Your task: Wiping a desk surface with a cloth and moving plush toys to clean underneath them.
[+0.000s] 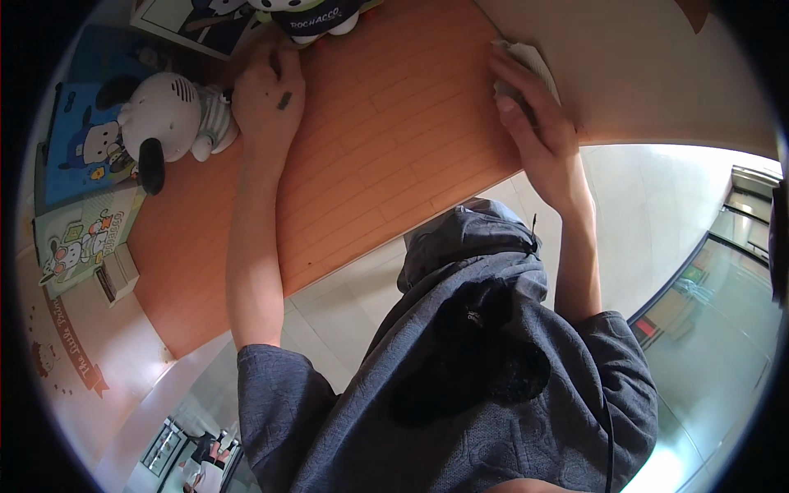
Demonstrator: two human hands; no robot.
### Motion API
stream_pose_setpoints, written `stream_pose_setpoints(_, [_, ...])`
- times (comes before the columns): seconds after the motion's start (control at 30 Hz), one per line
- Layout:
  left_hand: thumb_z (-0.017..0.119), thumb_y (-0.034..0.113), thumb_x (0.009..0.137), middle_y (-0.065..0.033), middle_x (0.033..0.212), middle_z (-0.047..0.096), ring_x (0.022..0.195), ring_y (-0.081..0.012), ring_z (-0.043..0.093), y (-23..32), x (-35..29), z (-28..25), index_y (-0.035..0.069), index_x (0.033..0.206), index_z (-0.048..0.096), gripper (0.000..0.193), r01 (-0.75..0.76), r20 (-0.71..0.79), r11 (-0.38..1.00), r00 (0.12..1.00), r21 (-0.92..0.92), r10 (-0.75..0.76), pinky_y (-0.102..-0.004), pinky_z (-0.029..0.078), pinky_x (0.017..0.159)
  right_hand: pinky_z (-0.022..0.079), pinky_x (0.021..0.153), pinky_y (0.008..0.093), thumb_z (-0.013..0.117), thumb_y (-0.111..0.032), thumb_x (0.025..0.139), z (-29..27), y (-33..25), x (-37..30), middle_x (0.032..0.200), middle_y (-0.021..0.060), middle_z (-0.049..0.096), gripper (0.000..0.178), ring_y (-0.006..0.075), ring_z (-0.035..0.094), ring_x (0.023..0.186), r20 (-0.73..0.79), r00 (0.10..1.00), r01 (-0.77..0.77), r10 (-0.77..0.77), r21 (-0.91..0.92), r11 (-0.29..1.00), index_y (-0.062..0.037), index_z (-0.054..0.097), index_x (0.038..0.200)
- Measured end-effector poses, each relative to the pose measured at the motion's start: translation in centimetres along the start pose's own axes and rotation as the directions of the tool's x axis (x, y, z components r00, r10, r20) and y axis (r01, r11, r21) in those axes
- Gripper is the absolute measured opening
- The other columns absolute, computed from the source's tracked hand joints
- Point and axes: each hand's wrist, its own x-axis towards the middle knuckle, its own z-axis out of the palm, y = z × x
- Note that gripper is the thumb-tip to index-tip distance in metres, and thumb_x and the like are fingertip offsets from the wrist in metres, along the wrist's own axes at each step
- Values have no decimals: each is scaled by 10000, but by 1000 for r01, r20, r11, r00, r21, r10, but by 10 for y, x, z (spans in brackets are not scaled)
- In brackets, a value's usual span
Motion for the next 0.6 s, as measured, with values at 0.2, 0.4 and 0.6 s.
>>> stream_pose_setpoints(0.2, [550,265,1090,-205,1046,786,893,-407,689,-3,-1,1,10,1165,756,336,-26,-13,1000,1000,-13,26,-438,549,824,446,1230,511,717,-238,1036,25,3,-7,1549,188,642,469,387,525,1503,74,965,254,-250,-486,836,23,684,1424])
stream_pose_setpoints(0.4, [555,287,1092,-210,1044,791,895,-414,695,2,0,0,4,1166,750,351,-23,-28,1000,999,0,23,-450,549,821,372,1296,555,721,-271,1025,71,-30,-38,1653,183,542,519,387,462,1568,423,837,461,-346,-207,863,-3,632,1460])
stream_pose_setpoints(0.6, [560,312,1099,-207,980,792,845,-437,707,1,2,4,22,1170,740,349,-25,-24,1000,999,19,25,-491,556,784,352,1345,574,731,-288,1029,79,-32,-59,1620,183,577,526,407,458,1577,567,706,459,-424,91,884,17,640,1447])
